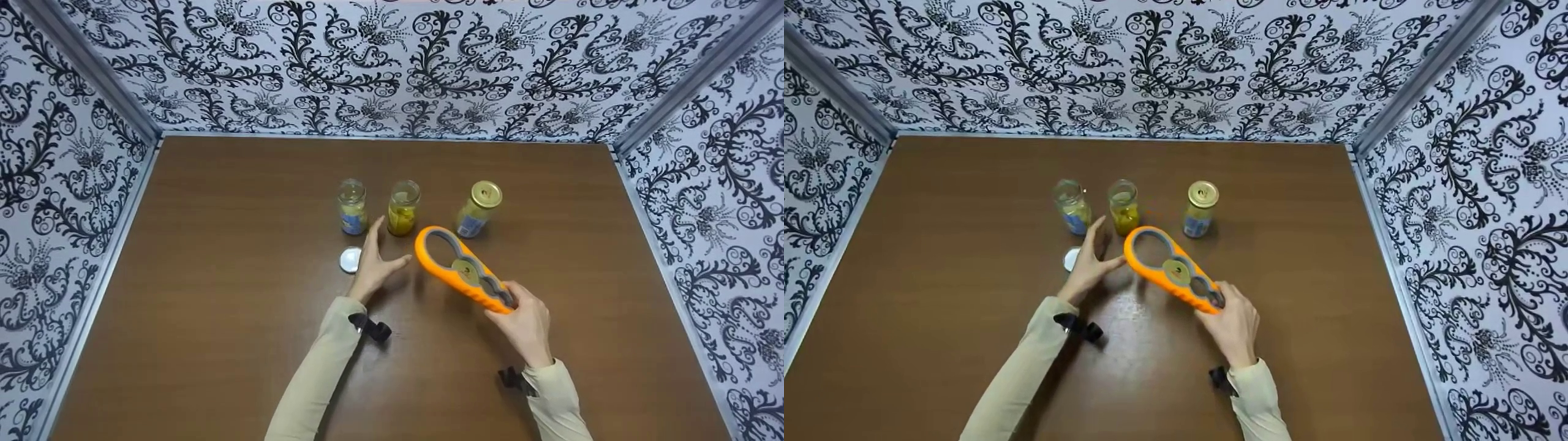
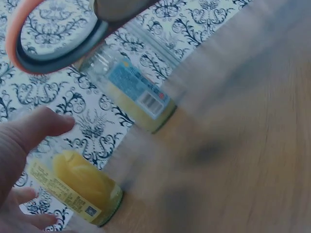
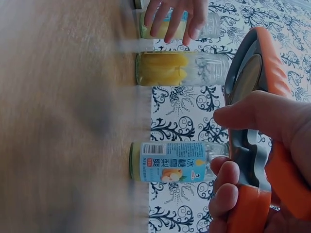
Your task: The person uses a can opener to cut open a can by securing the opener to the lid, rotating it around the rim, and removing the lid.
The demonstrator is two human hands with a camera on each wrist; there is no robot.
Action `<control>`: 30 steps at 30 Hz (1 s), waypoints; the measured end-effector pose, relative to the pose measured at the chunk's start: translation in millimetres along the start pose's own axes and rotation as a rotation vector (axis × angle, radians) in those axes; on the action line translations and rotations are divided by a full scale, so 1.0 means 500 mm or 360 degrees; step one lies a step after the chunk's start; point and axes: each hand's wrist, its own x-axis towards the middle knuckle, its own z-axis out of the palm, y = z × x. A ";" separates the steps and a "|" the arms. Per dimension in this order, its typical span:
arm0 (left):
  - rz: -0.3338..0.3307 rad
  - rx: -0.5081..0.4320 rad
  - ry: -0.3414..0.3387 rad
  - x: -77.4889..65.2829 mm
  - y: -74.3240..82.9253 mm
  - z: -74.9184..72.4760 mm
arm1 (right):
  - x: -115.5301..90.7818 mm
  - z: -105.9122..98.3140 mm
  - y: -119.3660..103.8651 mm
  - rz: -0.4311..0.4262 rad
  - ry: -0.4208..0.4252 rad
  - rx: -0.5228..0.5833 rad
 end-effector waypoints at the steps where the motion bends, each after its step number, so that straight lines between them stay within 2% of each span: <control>1: -0.0001 -0.0041 -0.0008 -0.006 0.002 0.001 | 0.000 0.002 0.000 -0.0002 -0.0006 0.0007; 3: -0.0021 -0.0169 -0.0052 -0.022 0.022 0.000 | -0.002 0.006 0.000 -0.0011 -0.0012 0.0012; 8: -0.0031 -0.0385 -0.0159 -0.049 0.023 0.013 | -0.006 0.019 0.000 -0.0050 -0.0036 0.0033; 9: -0.0030 -0.0408 -0.0178 -0.051 0.015 0.018 | -0.007 0.022 0.000 -0.0056 -0.0043 0.0039; 10: -0.0062 -0.0447 -0.0198 -0.053 0.006 0.024 | -0.009 0.025 0.000 -0.0061 -0.0052 0.0048; 17: -0.0468 -0.0789 -0.0334 -0.084 0.020 0.045 | -0.017 0.041 -0.002 -0.0092 -0.0075 0.0069; 24: -0.0600 -0.1118 -0.0376 -0.096 0.027 0.059 | -0.020 0.052 -0.010 -0.0120 -0.0094 0.0071; 30: -0.0755 -0.1379 -0.0395 -0.102 0.027 0.063 | -0.021 0.063 -0.015 -0.0116 -0.0127 0.0105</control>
